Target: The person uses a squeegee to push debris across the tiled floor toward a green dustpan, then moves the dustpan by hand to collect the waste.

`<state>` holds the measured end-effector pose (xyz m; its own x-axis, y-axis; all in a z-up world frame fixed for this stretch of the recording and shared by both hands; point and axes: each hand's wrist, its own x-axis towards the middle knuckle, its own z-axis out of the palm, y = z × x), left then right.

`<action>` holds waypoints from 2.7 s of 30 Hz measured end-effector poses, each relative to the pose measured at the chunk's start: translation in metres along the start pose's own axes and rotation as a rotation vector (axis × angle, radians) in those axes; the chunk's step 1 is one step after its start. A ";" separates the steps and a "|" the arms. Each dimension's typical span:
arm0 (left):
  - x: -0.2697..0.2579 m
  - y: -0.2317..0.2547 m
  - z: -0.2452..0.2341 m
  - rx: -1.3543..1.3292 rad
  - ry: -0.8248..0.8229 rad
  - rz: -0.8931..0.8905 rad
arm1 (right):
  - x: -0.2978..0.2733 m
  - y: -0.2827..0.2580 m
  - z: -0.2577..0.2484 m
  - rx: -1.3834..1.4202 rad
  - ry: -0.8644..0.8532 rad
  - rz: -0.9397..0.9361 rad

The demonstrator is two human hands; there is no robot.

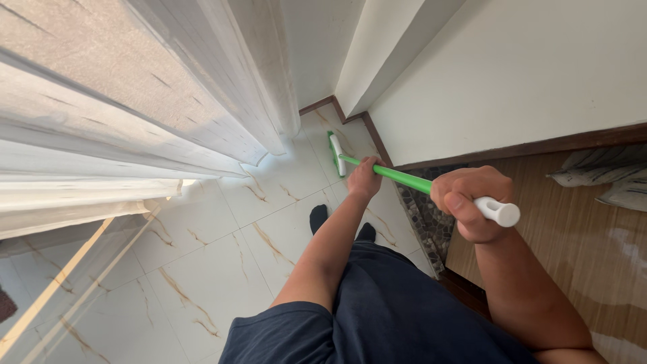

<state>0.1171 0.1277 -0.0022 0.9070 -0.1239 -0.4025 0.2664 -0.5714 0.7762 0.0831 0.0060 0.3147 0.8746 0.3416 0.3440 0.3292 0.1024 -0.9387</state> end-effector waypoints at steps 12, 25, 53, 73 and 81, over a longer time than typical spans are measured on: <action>0.012 -0.041 -0.015 0.052 0.031 -0.084 | 0.022 0.036 0.027 -0.015 -0.127 0.028; 0.018 -0.009 -0.010 -0.070 -0.029 0.129 | 0.032 0.003 0.038 -0.152 -0.086 0.007; 0.079 -0.007 -0.001 -0.118 0.094 -0.059 | 0.084 0.062 -0.029 -0.014 -0.299 0.007; 0.085 0.005 -0.015 -0.143 0.162 -0.121 | 0.103 0.065 -0.021 -0.112 -0.379 -0.096; 0.068 0.002 -0.033 -0.117 0.253 -0.239 | 0.104 0.068 -0.025 0.084 -0.339 -0.035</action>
<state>0.1901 0.1445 -0.0121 0.8627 0.2145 -0.4580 0.5027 -0.4616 0.7309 0.2054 0.0254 0.2873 0.6905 0.6259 0.3626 0.3143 0.1918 -0.9297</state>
